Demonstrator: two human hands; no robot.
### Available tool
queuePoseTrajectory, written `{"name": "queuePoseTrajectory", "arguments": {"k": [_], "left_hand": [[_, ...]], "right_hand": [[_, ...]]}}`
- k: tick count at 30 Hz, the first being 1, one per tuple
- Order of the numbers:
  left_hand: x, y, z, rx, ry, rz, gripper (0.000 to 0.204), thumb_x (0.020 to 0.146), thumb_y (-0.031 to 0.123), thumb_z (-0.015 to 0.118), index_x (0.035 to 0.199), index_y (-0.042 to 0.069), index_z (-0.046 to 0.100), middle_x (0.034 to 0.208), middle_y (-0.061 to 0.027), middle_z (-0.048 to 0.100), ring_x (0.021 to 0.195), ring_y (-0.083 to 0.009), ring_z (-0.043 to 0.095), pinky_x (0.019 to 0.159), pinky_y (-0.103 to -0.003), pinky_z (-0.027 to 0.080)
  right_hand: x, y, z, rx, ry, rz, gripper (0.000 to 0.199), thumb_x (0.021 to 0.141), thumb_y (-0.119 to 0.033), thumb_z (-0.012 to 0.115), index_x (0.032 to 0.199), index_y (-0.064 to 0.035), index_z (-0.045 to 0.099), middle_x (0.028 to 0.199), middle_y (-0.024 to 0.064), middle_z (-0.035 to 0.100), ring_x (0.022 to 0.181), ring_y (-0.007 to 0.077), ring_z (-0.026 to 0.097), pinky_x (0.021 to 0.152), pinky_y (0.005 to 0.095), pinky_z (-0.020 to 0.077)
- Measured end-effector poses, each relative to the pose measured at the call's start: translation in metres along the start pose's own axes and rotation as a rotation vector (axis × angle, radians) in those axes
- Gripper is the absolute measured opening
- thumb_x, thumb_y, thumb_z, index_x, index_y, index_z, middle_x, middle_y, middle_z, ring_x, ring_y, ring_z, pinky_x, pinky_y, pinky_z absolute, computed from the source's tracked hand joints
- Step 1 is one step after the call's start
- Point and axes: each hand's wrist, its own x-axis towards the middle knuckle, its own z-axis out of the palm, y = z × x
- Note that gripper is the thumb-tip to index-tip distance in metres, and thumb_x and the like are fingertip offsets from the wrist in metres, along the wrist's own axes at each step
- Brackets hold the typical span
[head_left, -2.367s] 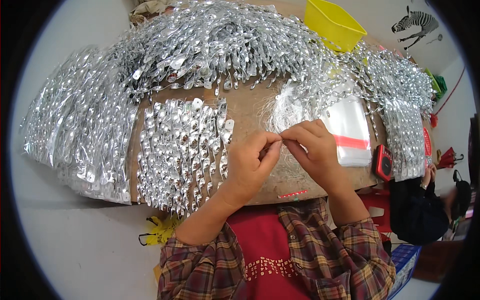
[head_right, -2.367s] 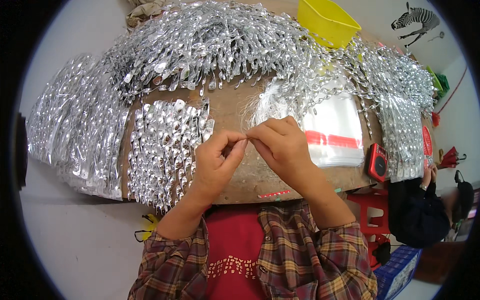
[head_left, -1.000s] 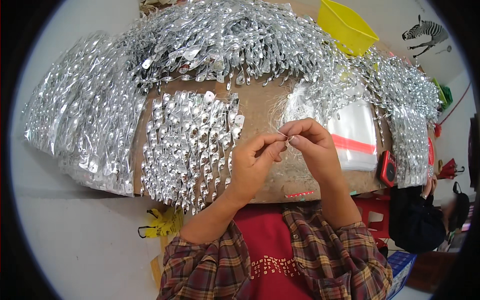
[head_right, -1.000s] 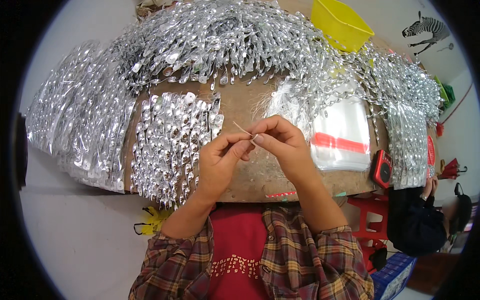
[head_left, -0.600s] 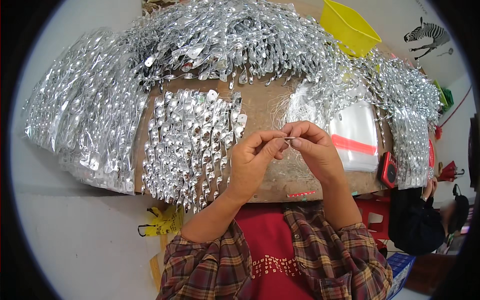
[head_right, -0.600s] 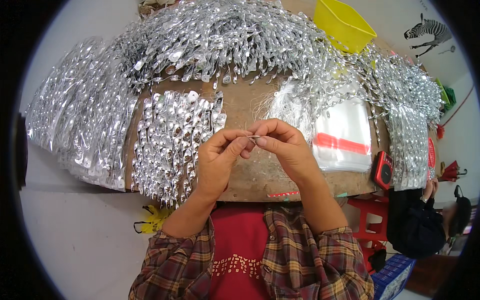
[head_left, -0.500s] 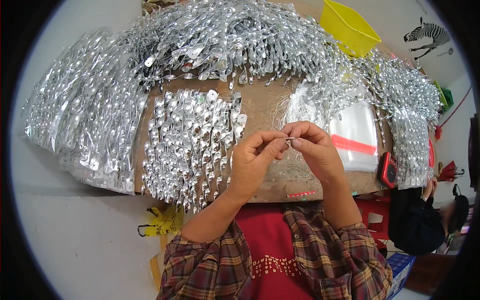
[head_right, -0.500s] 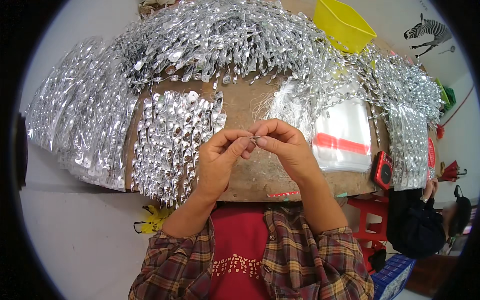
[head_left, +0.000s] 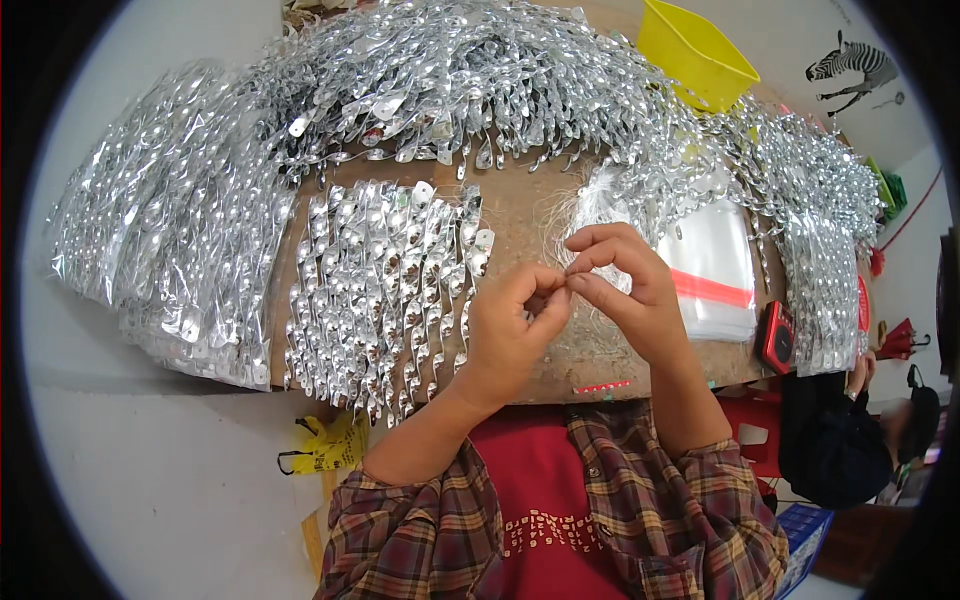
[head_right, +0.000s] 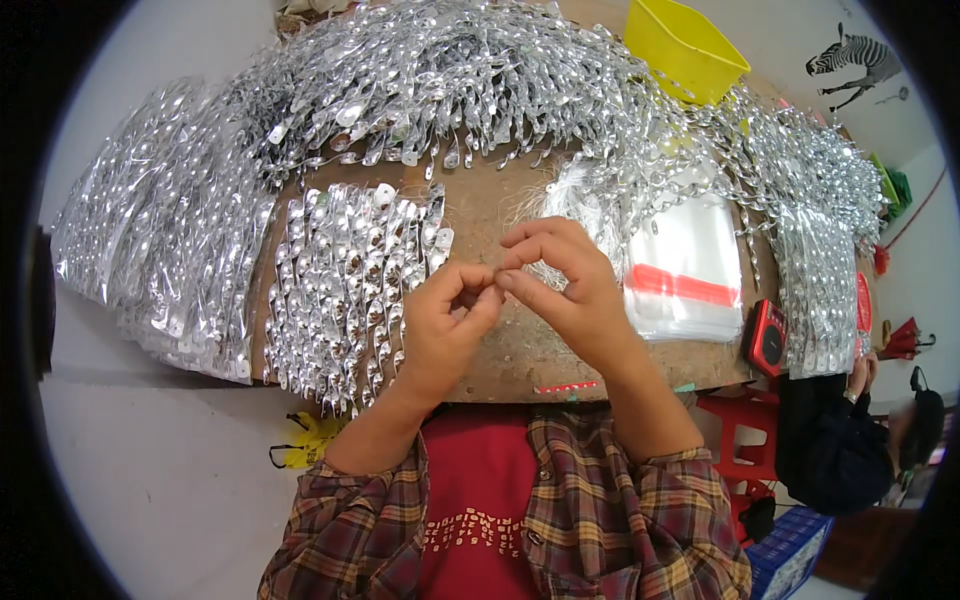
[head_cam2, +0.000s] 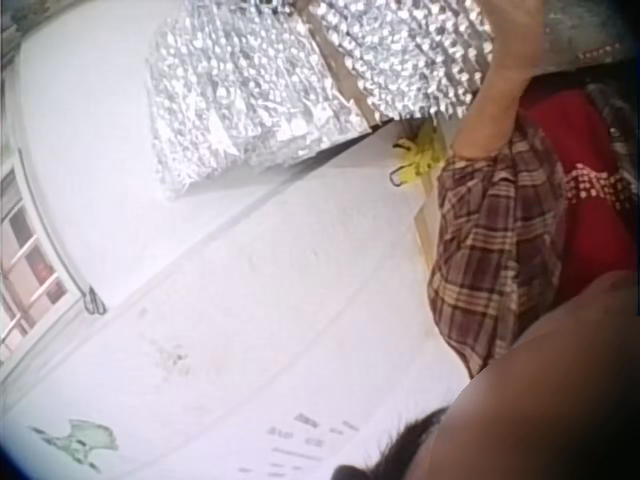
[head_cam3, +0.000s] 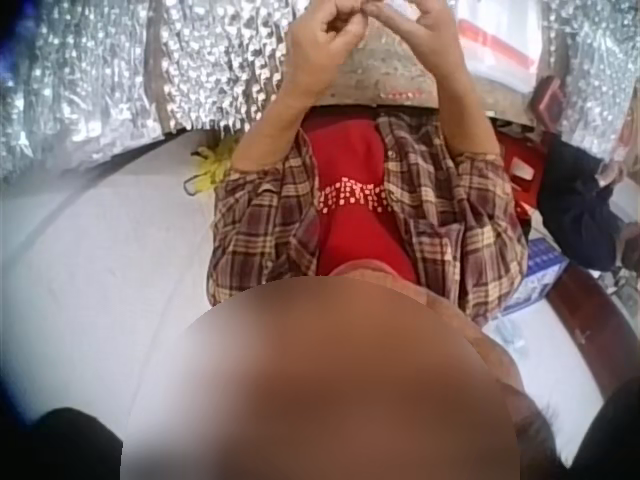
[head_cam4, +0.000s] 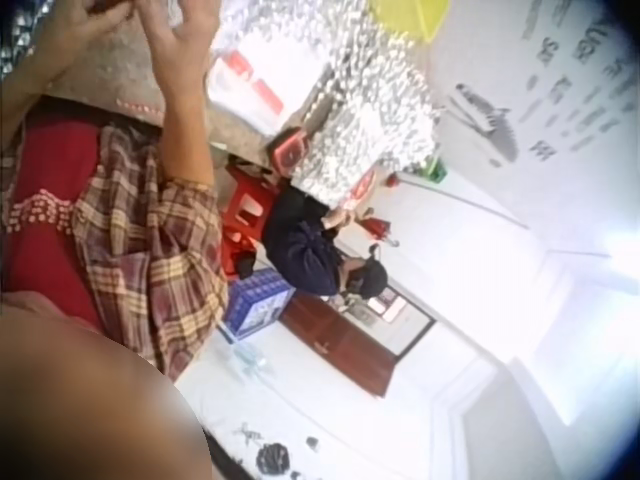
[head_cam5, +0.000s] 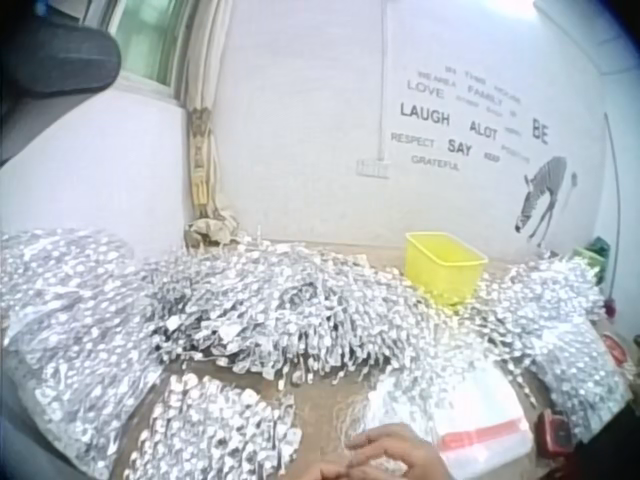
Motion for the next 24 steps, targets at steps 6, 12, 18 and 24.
{"name": "queuePoseTrajectory", "arguments": {"k": [6,12,18,24], "left_hand": [[0.001,-0.002,0.0,0.353,0.138,0.226,0.005,0.084,0.002,0.055,0.088,0.0,0.058,0.076,-0.0009,0.058,0.063,-0.004,0.05,0.059,-0.018,0.041],[0.005,0.006,-0.006,-0.442,0.008,-0.268,0.013,0.086,0.011,0.058,0.095,0.001,0.057,0.076,-0.004,0.06,0.06,-0.0049,0.051,0.056,-0.017,0.042],[0.007,0.005,-0.008,-0.527,-0.011,-0.314,0.016,0.086,0.015,0.059,0.096,0.002,0.058,0.076,-0.0038,0.06,0.06,-0.0042,0.051,0.055,-0.016,0.043],[0.005,0.01,-0.007,-0.212,-0.085,-0.178,0.014,0.087,0.016,0.058,0.091,0.003,0.058,0.074,-0.001,0.059,0.061,-0.0032,0.049,0.055,-0.017,0.04]], "right_hand": [[-0.004,-0.016,0.007,-0.41,0.143,-0.175,0.007,0.075,-0.003,0.064,0.081,-0.0044,0.061,0.101,0.0095,0.058,0.098,0.0205,0.051,0.084,0.0311,0.0388],[-0.006,-0.001,0.013,-0.087,0.191,-0.099,0.01,0.074,0.0,0.063,0.083,-0.0035,0.06,0.097,0.0092,0.058,0.095,0.0212,0.051,0.082,0.0306,0.0403],[-0.005,0.006,0.01,-0.247,0.16,-0.274,0.007,0.077,0.0,0.061,0.083,-0.0026,0.06,0.095,0.0088,0.058,0.093,0.0194,0.052,0.08,0.0285,0.0414],[0.0,0.007,0.004,0.251,0.042,0.081,0.007,0.08,-0.004,0.06,0.086,-0.0006,0.06,0.093,0.0081,0.057,0.092,0.017,0.052,0.079,0.0281,0.0413]]}}
